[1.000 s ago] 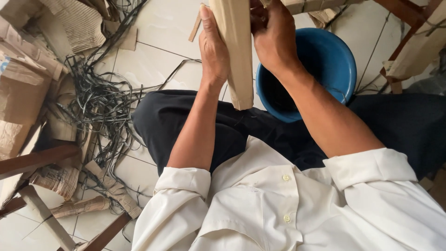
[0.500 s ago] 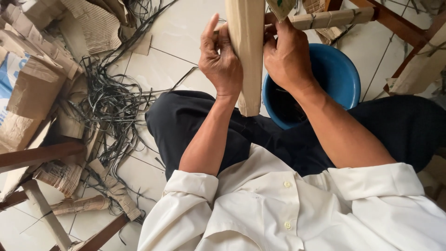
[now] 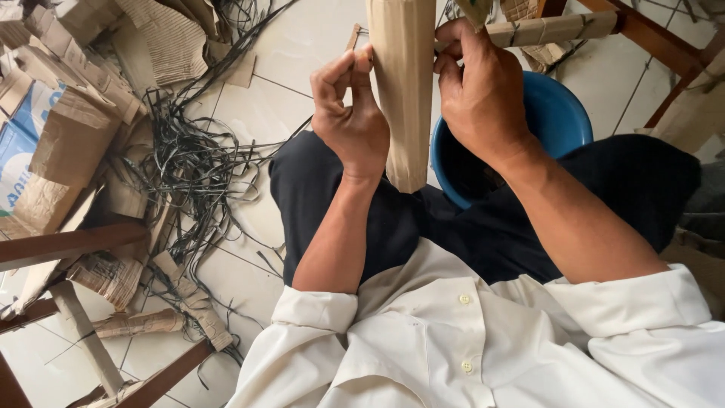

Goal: The person sits on the floor and ties a dark cord around a cylindrical cardboard-wrapped object. They wrap the cord multiple times and secure it by hand.

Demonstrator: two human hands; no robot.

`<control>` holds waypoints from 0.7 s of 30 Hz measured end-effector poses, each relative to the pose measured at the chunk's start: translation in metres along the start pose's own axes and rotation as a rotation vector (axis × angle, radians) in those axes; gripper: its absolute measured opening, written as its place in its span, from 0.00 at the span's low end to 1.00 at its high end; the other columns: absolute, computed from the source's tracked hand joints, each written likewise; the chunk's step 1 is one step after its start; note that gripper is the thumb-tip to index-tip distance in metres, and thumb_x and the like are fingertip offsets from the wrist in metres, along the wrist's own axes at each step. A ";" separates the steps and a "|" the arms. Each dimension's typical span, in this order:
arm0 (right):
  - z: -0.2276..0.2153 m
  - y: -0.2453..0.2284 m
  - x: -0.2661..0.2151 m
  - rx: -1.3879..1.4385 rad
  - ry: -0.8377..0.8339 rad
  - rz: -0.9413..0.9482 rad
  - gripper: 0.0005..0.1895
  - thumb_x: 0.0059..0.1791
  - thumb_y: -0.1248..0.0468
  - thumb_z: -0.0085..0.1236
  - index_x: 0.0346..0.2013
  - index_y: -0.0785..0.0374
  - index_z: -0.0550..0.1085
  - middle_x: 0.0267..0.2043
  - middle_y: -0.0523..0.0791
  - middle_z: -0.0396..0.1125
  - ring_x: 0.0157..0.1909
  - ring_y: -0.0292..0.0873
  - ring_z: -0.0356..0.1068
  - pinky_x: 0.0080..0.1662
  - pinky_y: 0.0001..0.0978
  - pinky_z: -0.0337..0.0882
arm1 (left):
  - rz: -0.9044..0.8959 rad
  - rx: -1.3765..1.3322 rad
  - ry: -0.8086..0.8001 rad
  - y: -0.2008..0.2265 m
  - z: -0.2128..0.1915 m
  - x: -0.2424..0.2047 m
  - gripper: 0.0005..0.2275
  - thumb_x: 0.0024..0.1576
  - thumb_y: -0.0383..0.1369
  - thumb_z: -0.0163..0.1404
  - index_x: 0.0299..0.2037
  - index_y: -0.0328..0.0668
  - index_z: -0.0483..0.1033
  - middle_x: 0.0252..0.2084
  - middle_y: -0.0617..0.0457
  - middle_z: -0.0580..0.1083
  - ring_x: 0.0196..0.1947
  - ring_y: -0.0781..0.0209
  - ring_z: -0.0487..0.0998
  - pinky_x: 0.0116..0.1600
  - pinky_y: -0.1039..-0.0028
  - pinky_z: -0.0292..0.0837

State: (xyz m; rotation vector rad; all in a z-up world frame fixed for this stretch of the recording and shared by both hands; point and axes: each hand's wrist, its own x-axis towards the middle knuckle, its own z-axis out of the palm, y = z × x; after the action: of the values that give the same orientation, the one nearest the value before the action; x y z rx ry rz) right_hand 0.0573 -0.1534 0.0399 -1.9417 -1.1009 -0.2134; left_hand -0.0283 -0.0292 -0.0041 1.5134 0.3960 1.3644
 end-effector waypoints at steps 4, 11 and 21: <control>-0.002 -0.006 -0.005 0.001 0.038 -0.016 0.09 0.55 0.80 0.52 0.47 0.68 0.68 0.36 0.46 0.72 0.34 0.48 0.73 0.36 0.40 0.70 | 0.257 0.086 -0.070 0.004 -0.003 -0.010 0.11 0.63 0.16 0.54 0.50 0.41 0.71 0.48 0.50 0.80 0.49 0.63 0.85 0.55 0.78 0.84; -0.005 -0.021 -0.004 0.116 0.025 -0.049 0.06 0.59 0.74 0.54 0.49 0.67 0.67 0.38 0.47 0.73 0.38 0.47 0.74 0.41 0.37 0.71 | 0.276 0.023 -0.164 0.012 0.005 -0.018 0.12 0.63 0.16 0.55 0.52 0.39 0.72 0.50 0.49 0.79 0.53 0.60 0.84 0.60 0.76 0.84; -0.019 -0.025 0.008 0.558 -0.246 0.032 0.13 0.63 0.67 0.41 0.55 0.73 0.72 0.46 0.53 0.73 0.49 0.47 0.76 0.55 0.37 0.80 | -0.078 -0.216 -0.199 -0.006 -0.004 -0.015 0.12 0.64 0.18 0.55 0.55 0.39 0.78 0.53 0.53 0.79 0.53 0.66 0.82 0.62 0.78 0.84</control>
State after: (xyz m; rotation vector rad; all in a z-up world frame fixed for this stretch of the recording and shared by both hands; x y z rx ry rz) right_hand 0.0481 -0.1574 0.0707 -1.5025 -1.1371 0.3297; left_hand -0.0346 -0.0362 -0.0176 1.4230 0.1747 1.1438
